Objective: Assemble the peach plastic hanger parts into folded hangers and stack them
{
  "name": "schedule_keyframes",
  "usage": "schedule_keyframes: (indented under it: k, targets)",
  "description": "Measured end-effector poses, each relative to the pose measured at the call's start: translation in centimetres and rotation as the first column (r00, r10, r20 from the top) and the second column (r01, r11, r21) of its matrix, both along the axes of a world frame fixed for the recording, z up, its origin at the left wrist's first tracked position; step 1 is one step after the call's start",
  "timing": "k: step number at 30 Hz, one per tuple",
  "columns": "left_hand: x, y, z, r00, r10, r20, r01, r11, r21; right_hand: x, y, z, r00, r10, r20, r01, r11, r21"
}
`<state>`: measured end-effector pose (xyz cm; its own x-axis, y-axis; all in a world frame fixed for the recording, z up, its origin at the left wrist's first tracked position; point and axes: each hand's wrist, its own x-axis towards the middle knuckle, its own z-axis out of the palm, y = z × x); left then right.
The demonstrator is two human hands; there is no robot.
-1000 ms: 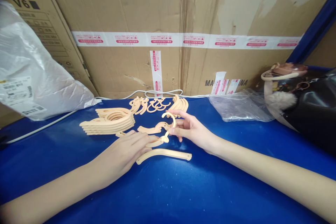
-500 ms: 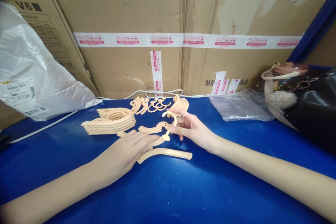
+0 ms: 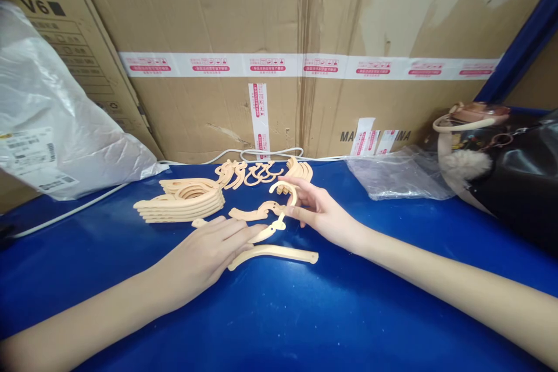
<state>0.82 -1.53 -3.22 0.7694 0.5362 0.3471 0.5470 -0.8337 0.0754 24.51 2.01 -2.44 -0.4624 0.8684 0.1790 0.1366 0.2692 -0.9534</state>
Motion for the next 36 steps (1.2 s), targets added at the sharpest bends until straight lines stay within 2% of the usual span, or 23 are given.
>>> schedule_keyframes:
  k: [14, 27, 36]
  targets:
    - [-0.21, 0.07, -0.33, 1.0, -0.002, 0.028, 0.001, 0.998, 0.055, -0.2, -0.2, 0.12, 1.0, 0.0, -0.002, 0.0, 0.999, -0.044]
    - [-0.12, -0.15, 0.14, 1.0, 0.014, 0.006, -0.014, 0.999, 0.046, -0.1, -0.38, 0.4, 0.997, 0.007, 0.074, -0.012, 0.998, 0.062]
    - [0.09, -0.25, 0.21, 1.0, 0.006, 0.004, -0.006, 0.999, 0.054, -0.01, -0.57, 0.47, 0.986, -0.091, 0.139, 0.061, 0.976, 0.207]
